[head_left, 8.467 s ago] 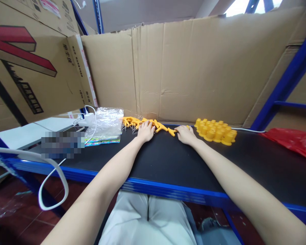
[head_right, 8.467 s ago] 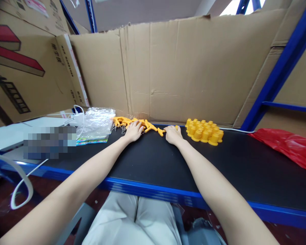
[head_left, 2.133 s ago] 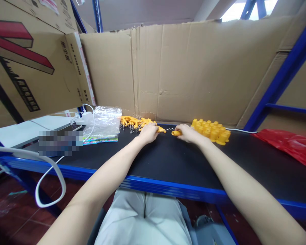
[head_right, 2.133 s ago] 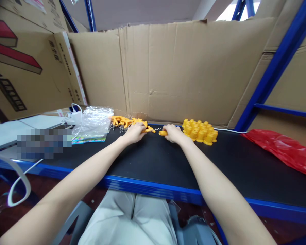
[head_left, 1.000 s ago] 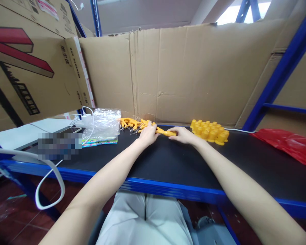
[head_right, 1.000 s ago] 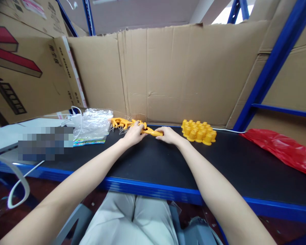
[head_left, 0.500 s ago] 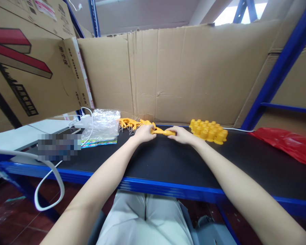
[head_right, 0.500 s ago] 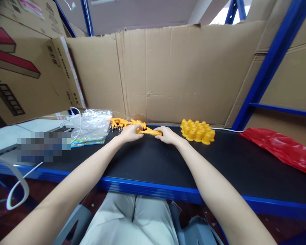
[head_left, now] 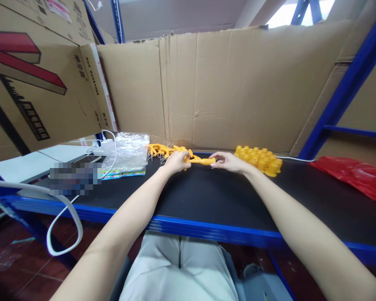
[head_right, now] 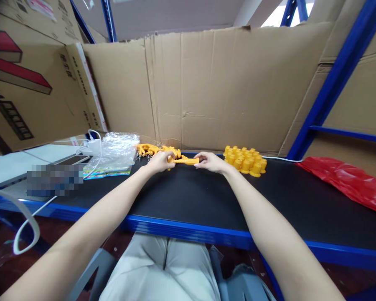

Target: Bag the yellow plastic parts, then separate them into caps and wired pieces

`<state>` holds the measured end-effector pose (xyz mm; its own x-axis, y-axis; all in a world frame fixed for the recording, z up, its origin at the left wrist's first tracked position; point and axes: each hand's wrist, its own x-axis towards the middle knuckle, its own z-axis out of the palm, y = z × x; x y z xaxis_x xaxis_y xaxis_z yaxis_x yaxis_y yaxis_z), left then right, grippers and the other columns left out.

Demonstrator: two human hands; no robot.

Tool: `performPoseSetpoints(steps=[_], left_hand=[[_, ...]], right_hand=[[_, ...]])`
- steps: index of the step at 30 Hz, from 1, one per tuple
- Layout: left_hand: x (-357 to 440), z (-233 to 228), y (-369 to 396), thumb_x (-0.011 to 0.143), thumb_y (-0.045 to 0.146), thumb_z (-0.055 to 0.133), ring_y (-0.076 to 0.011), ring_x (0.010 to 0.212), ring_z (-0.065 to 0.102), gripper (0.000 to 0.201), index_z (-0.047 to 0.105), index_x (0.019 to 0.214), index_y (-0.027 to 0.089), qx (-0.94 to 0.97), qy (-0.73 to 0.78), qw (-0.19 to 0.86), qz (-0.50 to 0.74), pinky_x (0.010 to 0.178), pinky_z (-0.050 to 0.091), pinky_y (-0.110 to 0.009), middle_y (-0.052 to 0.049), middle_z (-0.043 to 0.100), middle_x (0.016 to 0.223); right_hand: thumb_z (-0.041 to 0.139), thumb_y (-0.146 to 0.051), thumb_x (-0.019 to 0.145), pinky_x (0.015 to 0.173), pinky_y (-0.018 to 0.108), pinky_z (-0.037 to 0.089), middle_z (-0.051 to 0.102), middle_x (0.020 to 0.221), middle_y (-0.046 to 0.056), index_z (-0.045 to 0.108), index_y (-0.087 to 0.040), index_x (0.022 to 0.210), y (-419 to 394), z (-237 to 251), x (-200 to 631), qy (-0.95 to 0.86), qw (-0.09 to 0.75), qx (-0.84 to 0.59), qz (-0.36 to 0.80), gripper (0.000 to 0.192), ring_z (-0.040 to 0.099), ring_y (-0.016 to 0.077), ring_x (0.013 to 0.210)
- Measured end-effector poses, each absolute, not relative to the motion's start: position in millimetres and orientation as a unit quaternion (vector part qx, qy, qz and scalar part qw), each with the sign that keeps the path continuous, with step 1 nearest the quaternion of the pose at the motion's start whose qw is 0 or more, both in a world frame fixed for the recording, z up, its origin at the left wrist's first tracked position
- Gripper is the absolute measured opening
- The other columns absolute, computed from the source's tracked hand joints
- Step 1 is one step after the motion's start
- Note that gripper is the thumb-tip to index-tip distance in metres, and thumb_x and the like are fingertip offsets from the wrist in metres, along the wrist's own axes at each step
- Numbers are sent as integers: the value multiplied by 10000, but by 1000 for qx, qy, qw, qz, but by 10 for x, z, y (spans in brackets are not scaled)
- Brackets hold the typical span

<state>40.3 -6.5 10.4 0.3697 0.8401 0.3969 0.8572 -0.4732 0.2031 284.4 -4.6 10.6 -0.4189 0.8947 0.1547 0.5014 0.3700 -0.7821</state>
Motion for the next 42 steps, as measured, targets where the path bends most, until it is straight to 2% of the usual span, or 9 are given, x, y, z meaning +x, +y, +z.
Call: performPoseSetpoints(steps=[3,10,15,19,26,31,36,39,42], left_hand=[[417,106,-80,693,283,583,-210,800,613,294,623,975,210,-829,-508,34,-229,720,452,-296,-36,641,797],[453,101,-100,684,273,583,-222,815,617,291,631,964,208,-818,-525,37,-232,718,457,-301,-46,648,814],[452,89,-82,676,282,582,-216,800,613,276,636,936,207,-812,-530,29,-243,690,449,-284,-46,647,813],[459,95,-88,682,308,589,-218,793,614,297,632,960,213,-812,-529,31,-246,700,448,-291,-42,643,802],[470,137,-122,686,274,590,-229,812,621,295,627,973,215,-809,-536,33,-241,707,457,-294,-45,653,811],[475,132,-120,702,296,596,-235,833,623,306,613,996,213,-803,-546,32,-238,716,458,-301,-54,658,834],[453,114,-93,715,364,607,-235,840,621,303,610,980,216,-806,-538,27,-246,712,460,-301,-56,658,839],[442,107,-76,716,371,615,-230,842,619,306,608,981,220,-806,-538,25,-248,719,458,-300,-54,657,843],[442,111,-78,713,372,622,-223,811,618,296,608,965,217,-807,-533,25,-252,698,453,-291,-46,651,812]], right_hand=[[577,-365,803,724,263,501,662,855,81,577,-116,996,-59,88,2847,-736,308,-438,414,316,640,130,712],[379,-559,867,487,221,458,642,635,72,504,-130,869,-30,-17,2746,-670,336,-476,460,447,577,112,467],[598,-391,810,565,226,487,671,772,46,415,-179,1041,-76,48,2828,-675,330,-429,502,363,618,110,591],[594,-426,804,515,214,467,649,665,35,453,-156,911,-106,88,2856,-678,324,-426,504,323,573,92,503],[338,-688,796,333,208,357,549,437,45,505,-136,710,-56,22,2751,-645,313,-500,486,583,438,88,310],[338,-686,800,384,208,398,627,572,87,551,-105,786,-71,39,2748,-642,308,-505,487,619,519,99,384],[582,-425,810,564,219,488,676,921,101,512,-145,1105,-116,79,2799,-661,325,-464,493,413,622,110,615],[633,-306,790,612,235,498,675,898,83,459,-151,1165,-112,72,2834,-663,333,-448,499,442,623,106,635],[617,-335,802,584,215,486,672,788,71,517,-121,1001,-86,58,2843,-671,333,-427,507,309,613,98,593]])
